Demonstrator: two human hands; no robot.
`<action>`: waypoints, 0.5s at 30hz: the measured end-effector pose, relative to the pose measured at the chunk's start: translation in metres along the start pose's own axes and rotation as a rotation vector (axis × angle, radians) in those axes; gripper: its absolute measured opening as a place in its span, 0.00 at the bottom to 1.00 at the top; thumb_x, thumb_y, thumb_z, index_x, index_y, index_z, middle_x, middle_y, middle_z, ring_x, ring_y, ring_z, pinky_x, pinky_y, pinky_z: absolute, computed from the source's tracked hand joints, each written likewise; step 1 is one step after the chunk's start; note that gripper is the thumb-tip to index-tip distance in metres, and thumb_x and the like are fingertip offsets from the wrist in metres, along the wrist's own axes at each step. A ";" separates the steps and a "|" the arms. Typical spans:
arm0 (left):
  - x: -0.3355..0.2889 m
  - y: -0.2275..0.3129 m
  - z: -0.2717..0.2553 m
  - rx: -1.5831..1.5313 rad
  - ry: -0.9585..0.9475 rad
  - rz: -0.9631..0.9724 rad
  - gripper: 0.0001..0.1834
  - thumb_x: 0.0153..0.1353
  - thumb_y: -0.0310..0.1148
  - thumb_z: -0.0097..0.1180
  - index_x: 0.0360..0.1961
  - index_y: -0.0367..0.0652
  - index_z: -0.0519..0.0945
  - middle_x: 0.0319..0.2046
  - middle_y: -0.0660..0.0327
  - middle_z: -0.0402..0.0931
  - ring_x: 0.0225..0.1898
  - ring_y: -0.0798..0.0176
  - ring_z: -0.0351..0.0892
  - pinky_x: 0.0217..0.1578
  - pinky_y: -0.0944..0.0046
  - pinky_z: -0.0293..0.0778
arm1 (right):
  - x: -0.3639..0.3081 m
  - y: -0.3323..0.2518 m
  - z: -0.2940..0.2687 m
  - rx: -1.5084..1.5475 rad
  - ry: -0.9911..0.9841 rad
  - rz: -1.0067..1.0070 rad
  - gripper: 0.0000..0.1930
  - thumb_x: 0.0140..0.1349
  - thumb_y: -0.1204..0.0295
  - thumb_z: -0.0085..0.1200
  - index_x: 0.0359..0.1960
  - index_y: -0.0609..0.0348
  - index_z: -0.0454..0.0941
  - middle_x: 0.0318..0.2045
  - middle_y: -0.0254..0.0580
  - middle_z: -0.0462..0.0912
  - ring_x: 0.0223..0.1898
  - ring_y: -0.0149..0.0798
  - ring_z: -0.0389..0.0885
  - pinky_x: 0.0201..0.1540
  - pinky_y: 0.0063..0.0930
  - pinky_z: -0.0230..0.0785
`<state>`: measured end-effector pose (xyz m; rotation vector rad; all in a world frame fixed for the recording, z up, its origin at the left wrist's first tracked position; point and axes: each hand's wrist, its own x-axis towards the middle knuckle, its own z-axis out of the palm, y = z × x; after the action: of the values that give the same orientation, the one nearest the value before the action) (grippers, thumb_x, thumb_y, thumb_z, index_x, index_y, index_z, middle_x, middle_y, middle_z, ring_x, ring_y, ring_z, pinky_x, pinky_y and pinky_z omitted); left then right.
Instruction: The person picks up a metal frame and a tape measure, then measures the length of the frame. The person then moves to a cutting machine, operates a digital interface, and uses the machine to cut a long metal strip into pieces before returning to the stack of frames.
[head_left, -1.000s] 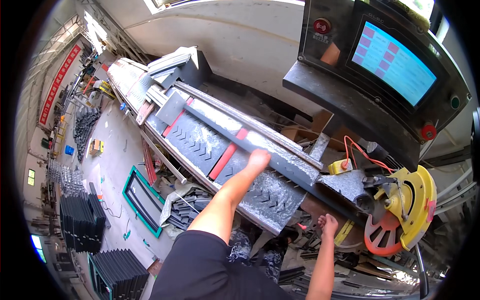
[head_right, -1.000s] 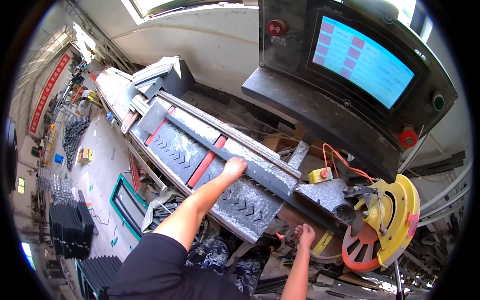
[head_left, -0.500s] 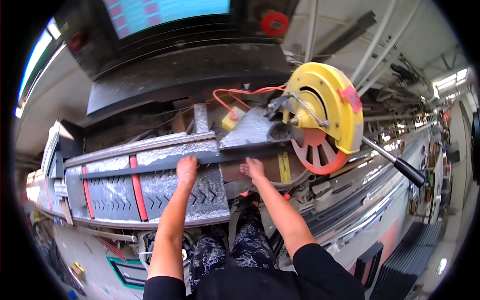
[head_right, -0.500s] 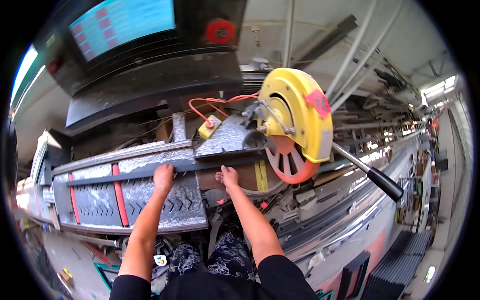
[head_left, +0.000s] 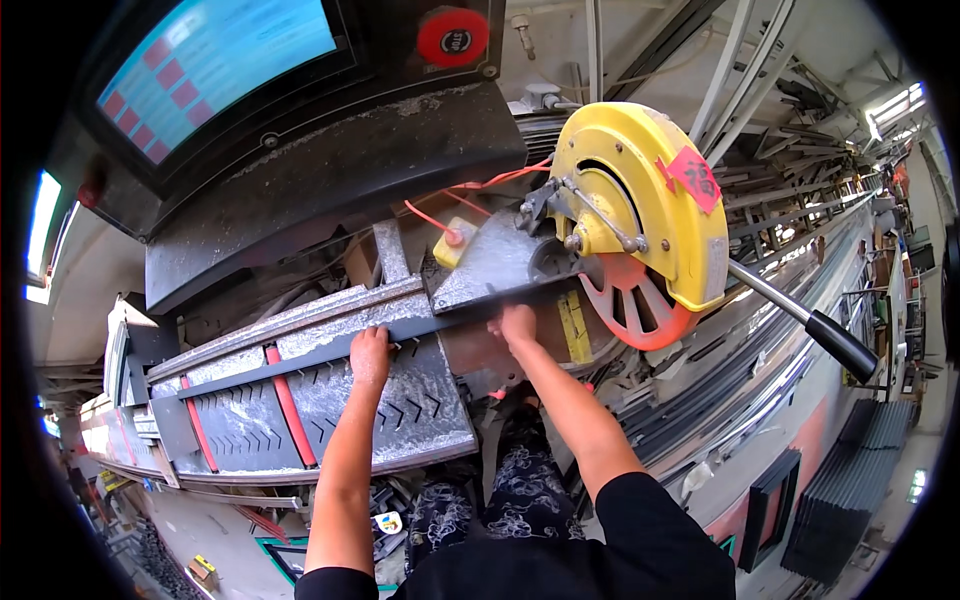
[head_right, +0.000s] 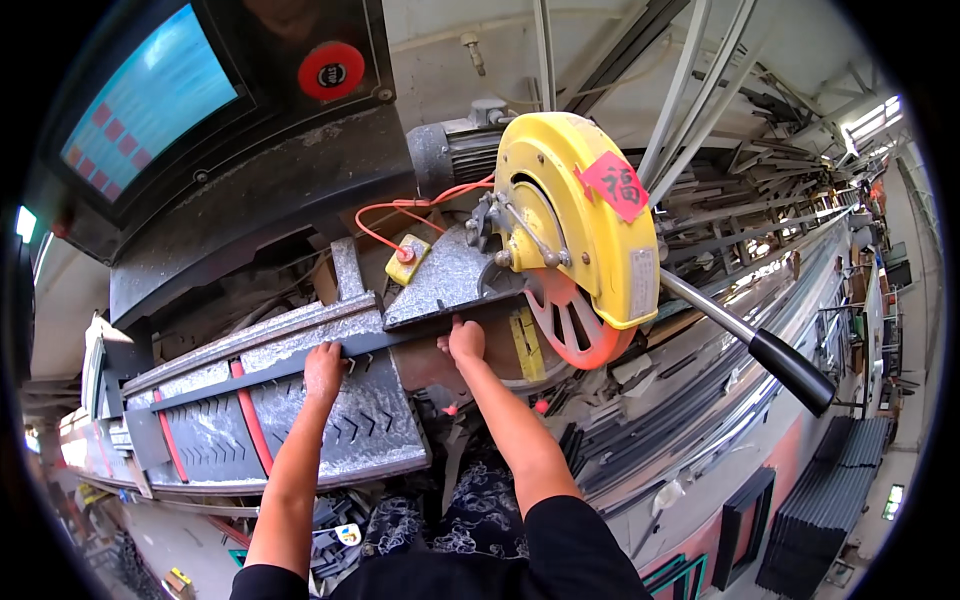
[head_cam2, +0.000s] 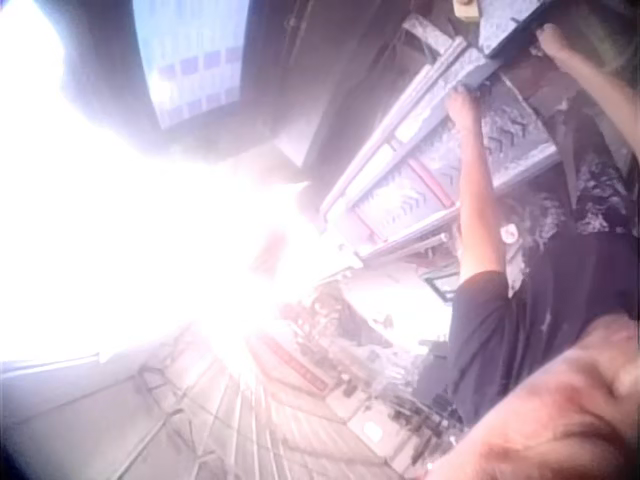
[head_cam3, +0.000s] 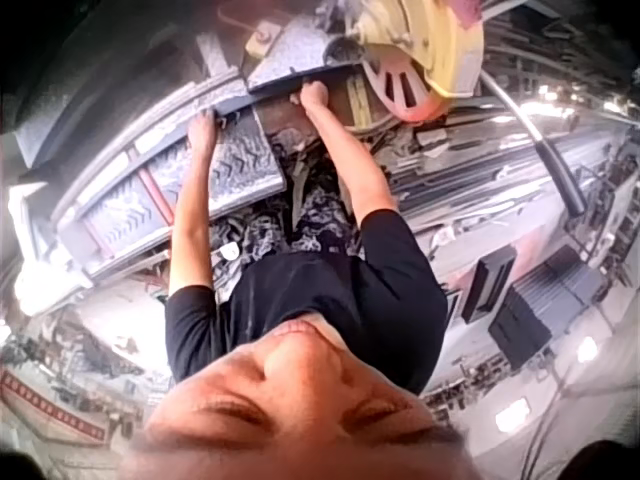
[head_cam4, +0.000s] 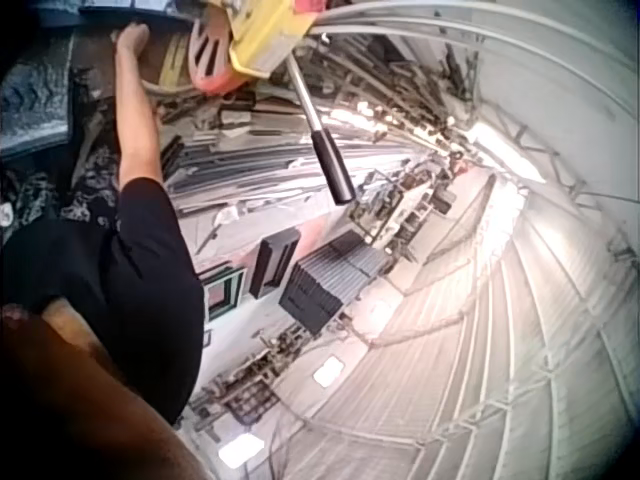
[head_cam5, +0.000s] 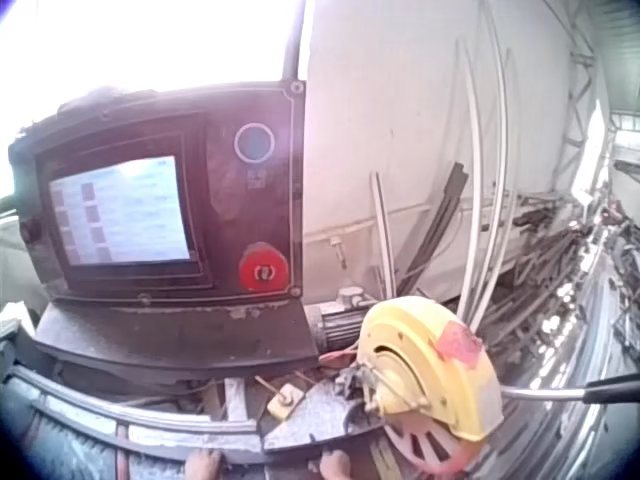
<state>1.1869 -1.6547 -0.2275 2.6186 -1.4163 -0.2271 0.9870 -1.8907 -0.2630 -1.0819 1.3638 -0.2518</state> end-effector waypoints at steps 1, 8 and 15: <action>0.000 0.001 0.000 0.003 -0.003 0.002 0.16 0.46 0.32 0.65 0.36 0.42 0.76 0.34 0.53 0.76 0.40 0.47 0.77 0.41 0.52 0.73 | 0.001 -0.001 -0.001 -0.016 0.007 0.009 0.23 0.74 0.59 0.40 0.26 0.67 0.70 0.19 0.51 0.82 0.14 0.38 0.79 0.12 0.28 0.66; 0.023 0.066 -0.003 -0.070 0.000 0.063 0.19 0.47 0.37 0.68 0.35 0.40 0.75 0.35 0.52 0.75 0.42 0.48 0.76 0.43 0.52 0.73 | -0.008 -0.015 0.000 0.039 -0.038 0.104 0.23 0.74 0.58 0.40 0.27 0.67 0.71 0.20 0.50 0.82 0.14 0.38 0.80 0.12 0.28 0.66; 0.042 0.103 0.023 -0.039 0.087 0.061 0.19 0.42 0.39 0.71 0.31 0.41 0.78 0.31 0.56 0.76 0.37 0.51 0.78 0.38 0.52 0.73 | -0.013 -0.008 -0.019 0.028 -0.036 0.080 0.18 0.72 0.62 0.46 0.32 0.66 0.72 0.21 0.46 0.82 0.17 0.36 0.80 0.16 0.27 0.69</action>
<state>1.1209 -1.7473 -0.2305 2.5177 -1.4453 -0.1300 0.9709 -1.8946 -0.2450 -1.0017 1.3645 -0.1917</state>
